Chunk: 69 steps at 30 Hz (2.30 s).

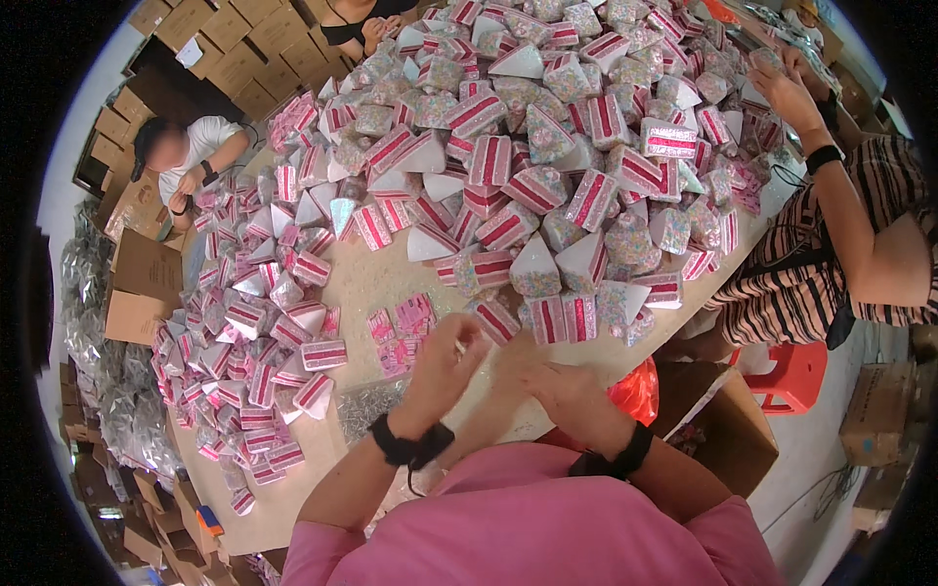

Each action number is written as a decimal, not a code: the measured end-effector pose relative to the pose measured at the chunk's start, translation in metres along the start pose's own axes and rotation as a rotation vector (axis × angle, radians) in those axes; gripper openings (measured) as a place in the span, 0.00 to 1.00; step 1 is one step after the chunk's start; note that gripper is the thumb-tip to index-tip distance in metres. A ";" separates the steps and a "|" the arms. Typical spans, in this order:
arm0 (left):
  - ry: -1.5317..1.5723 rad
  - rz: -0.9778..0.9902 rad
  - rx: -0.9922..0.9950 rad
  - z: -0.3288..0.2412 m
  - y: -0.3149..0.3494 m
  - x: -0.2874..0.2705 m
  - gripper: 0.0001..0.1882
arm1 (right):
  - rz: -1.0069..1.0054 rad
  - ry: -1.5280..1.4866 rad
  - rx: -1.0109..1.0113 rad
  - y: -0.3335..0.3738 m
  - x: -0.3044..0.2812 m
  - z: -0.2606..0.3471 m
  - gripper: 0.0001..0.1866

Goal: Packaging triangular striped gift boxes by applying small pink labels to the edges.

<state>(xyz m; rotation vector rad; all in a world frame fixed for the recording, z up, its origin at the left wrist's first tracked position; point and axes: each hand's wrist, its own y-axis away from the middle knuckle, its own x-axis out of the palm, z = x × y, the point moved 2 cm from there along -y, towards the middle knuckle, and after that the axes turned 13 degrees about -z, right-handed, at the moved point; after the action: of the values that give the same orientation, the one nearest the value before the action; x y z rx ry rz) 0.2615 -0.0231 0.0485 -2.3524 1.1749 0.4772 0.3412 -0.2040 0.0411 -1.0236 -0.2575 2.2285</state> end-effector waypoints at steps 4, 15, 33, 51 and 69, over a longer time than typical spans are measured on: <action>-0.305 -0.256 0.214 0.009 -0.038 0.009 0.22 | 0.037 -0.327 0.470 0.005 -0.006 -0.006 0.06; -0.068 0.327 0.350 -0.042 0.016 0.029 0.33 | 0.017 -1.062 1.064 0.007 0.000 -0.021 0.04; 0.353 0.406 -0.365 -0.017 0.046 0.022 0.08 | 0.193 -0.544 0.513 0.004 -0.003 -0.002 0.03; -0.596 -0.157 0.305 0.010 -0.049 0.019 0.32 | -0.068 -0.108 0.253 0.005 -0.018 -0.011 0.04; 0.969 -0.231 -0.715 0.003 0.039 -0.033 0.30 | -0.018 -0.315 0.219 -0.057 -0.011 0.046 0.07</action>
<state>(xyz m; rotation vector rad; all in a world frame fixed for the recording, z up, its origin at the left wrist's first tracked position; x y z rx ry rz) 0.2104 -0.0207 0.0526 -3.4697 1.1680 -0.4950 0.3404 -0.1636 0.1026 -0.5520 -0.1528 2.3352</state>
